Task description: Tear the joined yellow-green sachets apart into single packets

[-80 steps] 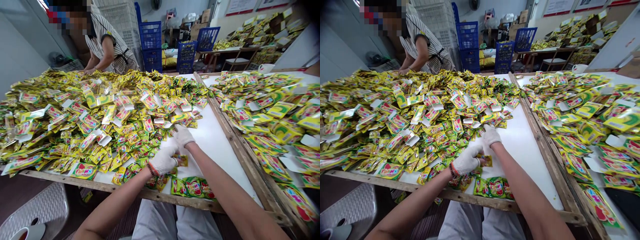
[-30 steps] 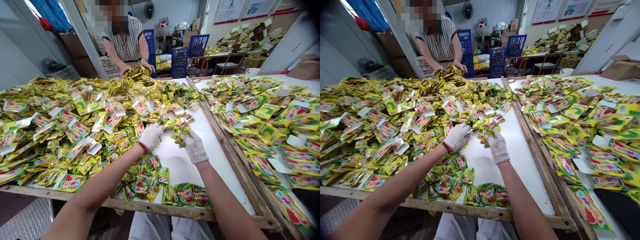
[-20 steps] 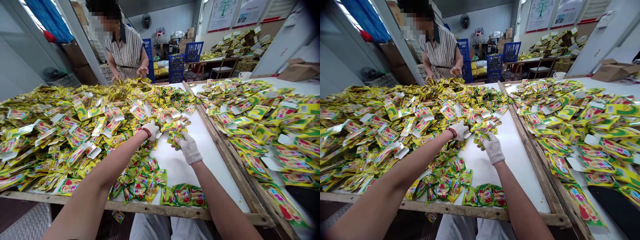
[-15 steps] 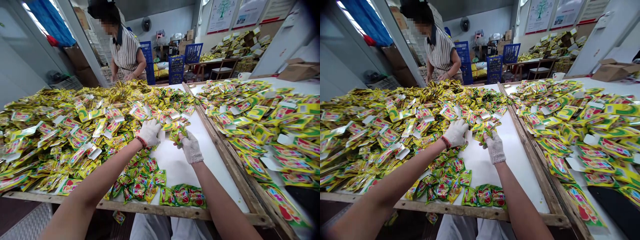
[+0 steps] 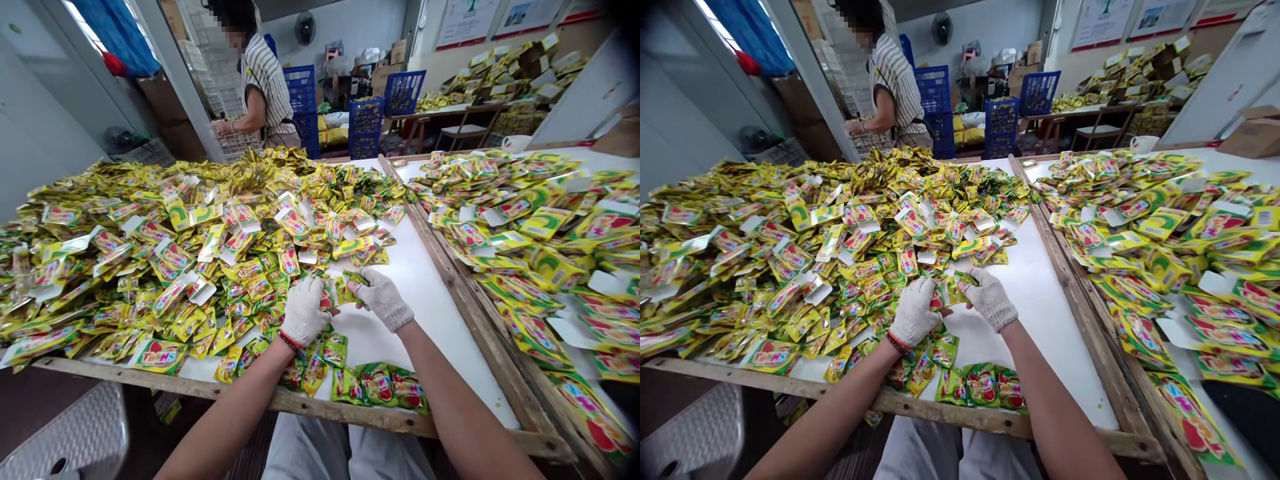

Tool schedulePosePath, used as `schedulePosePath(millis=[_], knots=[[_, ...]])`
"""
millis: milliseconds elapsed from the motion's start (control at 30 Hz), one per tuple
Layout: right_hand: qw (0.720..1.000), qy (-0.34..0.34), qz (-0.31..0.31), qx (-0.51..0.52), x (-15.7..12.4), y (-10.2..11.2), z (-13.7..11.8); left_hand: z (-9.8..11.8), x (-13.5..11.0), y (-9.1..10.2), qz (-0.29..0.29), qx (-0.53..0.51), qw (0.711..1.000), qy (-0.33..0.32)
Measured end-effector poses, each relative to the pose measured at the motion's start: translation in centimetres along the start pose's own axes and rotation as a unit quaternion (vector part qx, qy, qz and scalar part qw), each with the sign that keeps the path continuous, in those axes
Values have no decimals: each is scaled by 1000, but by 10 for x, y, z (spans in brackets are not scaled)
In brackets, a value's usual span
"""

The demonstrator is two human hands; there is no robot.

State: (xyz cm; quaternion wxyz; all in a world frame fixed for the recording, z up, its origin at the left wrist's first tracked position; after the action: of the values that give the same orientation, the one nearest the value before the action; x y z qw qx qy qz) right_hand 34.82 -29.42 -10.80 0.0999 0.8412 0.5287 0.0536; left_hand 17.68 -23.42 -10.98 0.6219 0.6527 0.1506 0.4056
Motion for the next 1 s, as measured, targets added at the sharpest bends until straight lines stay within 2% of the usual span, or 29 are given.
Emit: schedulePosePath(millis=[100,200,300,400,567,733,900,1000], knots=[[997,19,-42,-57,-2,1,0,-1,0,8,-5,26,999,-20],[987,74,-89,-110,-3,-1,2,2,-2,10,-22,46,998,-45],[975,110,-92,-168,-2,-4,6,7,-4,7,-45,59,994,-80],[975,100,-74,-182,-1,-5,9,11,-3,4,-57,65,992,-97],[994,10,-100,-45,-3,-3,7,9,0,4,-37,57,996,-64],[989,25,-43,-136,-8,-11,5,5,-2,3,-35,70,994,-77],[992,5,-57,-110,-12,-17,4,7,-2,3,-50,57,995,-68],[989,27,12,-142,-11,-18,3,8,-1,3,-42,49,996,-62]])
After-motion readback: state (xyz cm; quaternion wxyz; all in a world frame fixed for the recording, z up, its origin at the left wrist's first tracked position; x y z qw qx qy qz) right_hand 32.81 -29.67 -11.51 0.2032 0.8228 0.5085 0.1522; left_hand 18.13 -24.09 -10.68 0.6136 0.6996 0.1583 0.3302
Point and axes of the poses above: each hand's wrist, its own x-axis towards the middle knuckle, its own y-axis out of the back of the hand, z = x × y, the point moved 1 cm from there along x, towards the middle knuckle, and after that the axes turned 2 degrees about z, right-handed, at the moved point
